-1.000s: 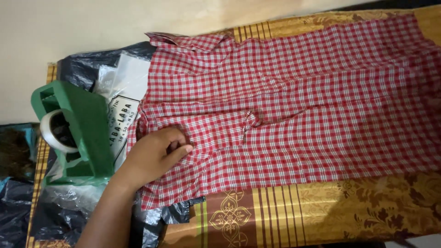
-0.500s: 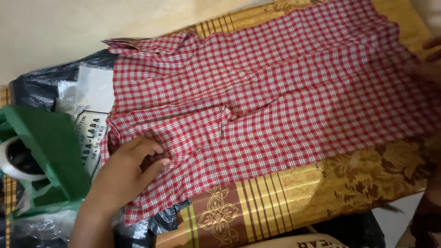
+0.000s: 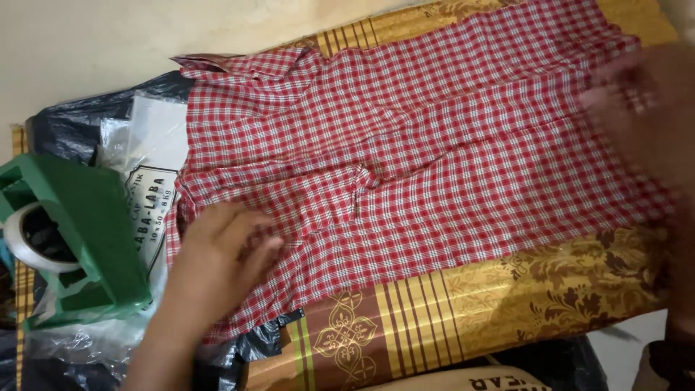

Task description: Fold a red checkered long-sleeved shirt on a flat surface.

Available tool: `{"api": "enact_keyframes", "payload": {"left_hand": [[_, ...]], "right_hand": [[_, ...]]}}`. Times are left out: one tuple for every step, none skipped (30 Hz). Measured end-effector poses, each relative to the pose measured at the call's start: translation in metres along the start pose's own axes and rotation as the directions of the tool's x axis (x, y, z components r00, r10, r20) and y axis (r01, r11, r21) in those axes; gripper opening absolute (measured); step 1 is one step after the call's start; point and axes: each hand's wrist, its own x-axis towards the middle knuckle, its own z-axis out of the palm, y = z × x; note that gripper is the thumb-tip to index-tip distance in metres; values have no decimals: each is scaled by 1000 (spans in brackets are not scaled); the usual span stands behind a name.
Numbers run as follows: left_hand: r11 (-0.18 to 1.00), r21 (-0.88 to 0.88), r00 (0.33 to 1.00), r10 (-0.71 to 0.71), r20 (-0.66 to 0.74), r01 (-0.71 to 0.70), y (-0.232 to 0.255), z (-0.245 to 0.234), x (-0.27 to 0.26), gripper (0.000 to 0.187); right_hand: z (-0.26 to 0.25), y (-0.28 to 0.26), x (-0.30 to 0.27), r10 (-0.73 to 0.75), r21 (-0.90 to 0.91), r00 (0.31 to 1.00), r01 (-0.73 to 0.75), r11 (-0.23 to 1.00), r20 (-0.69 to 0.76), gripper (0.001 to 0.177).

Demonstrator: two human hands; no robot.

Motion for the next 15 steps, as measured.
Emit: {"api": "enact_keyframes", "payload": {"left_hand": [[1000,3,1000,-3,-2,3,8,4,2,27],[998,-24,998,55,8,-54,16,8,3,43],[992,-51,994,113,15,-112,24,12,4,60],[993,-51,994,108,18,-107,27,18,5,60],[999,-26,979,26,201,-21,30,25,5,75],[998,11,927,-60,370,60,33,31,7,94],[998,10,927,-61,369,61,27,39,3,94],[998,64,944,-15,330,-7,20,46,0,96],[990,120,956,35,292,-73,14,54,-4,100],[990,121,956,35,290,-73,14,55,-4,100],[988,135,957,32,289,-75,15,55,-4,101],[986,153,957,26,289,-73,15,54,-5,101],[985,156,958,22,286,-70,15,53,-4,101],[991,119,956,19,294,-56,15,52,-4,102],[996,82,953,15,302,-42,16,51,-5,103]], "right_hand": [[0,-44,8,-4,3,1000,4,1000,-1,39],[1,-87,14,-131,143,988,118,983,84,45],[1,-131,20,-268,292,952,217,931,145,56],[12,-143,11,-269,296,952,217,930,148,56],[21,-155,2,-358,275,868,272,922,344,70],[30,-167,-6,-416,257,741,327,909,527,88],[33,-163,-8,-417,257,740,329,909,528,88],[37,-158,-10,-496,116,723,509,853,481,86],[40,-154,-13,-575,-39,688,655,754,443,85],[38,-148,-12,-575,-41,688,656,753,443,85],[36,-141,-11,-492,-24,724,573,819,484,85],[35,-135,-8,-409,-8,748,484,875,523,85],[31,-122,-5,-413,-7,747,488,873,521,85],[27,-108,-4,-288,-54,806,367,929,518,89],[23,-95,-2,-157,-101,848,239,966,506,93]]}}
